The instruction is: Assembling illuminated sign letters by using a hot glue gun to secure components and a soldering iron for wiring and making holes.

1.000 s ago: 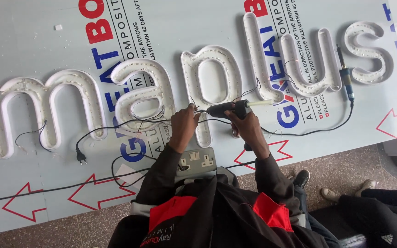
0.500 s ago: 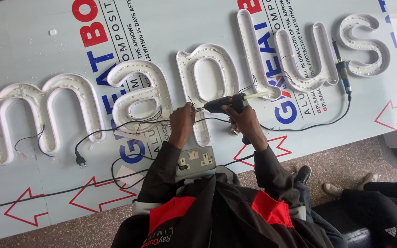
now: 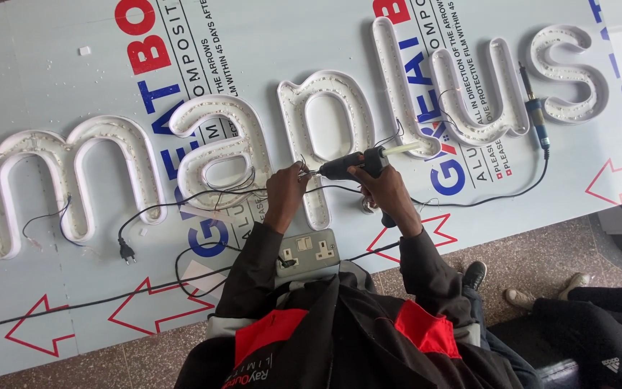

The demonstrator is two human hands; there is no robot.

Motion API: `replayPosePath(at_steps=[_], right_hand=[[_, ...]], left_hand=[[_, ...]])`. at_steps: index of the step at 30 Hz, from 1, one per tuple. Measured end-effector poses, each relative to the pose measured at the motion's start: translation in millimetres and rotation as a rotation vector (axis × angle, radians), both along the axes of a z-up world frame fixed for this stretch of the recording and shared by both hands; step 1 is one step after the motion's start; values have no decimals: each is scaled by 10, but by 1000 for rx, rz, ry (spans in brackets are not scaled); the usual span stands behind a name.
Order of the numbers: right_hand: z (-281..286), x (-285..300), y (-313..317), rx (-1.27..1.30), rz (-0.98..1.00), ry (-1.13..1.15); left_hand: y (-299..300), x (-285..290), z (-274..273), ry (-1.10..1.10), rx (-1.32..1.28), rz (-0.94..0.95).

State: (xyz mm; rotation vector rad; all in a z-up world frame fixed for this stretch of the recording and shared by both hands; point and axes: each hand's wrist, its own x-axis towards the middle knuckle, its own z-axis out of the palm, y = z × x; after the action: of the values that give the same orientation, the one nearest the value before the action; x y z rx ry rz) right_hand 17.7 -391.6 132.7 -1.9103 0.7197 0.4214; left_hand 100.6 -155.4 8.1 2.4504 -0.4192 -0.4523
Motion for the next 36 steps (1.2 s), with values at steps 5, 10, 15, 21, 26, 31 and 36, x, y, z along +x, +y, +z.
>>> replayPosePath(at_steps=[5, 10, 15, 21, 26, 31, 36], right_hand=[[-55, 9, -15, 11, 4, 7], [28, 11, -34, 31, -46, 5], [39, 29, -13, 15, -42, 14], [107, -13, -57, 33, -48, 37], [84, 11, -62, 35, -28, 41], [79, -5, -87, 25, -11, 27], [-30, -49, -125, 55, -49, -1]], left_hand=[[-10, 32, -194, 6, -13, 6], [-19, 80, -365, 8, 5, 27], [-23, 52, -248, 15, 28, 13], [-17, 65, -340, -16, 17, 15], [-4, 38, -231, -21, 12, 20], [15, 106, -282, -8, 21, -5], [11, 104, -317, 42, 29, 33]])
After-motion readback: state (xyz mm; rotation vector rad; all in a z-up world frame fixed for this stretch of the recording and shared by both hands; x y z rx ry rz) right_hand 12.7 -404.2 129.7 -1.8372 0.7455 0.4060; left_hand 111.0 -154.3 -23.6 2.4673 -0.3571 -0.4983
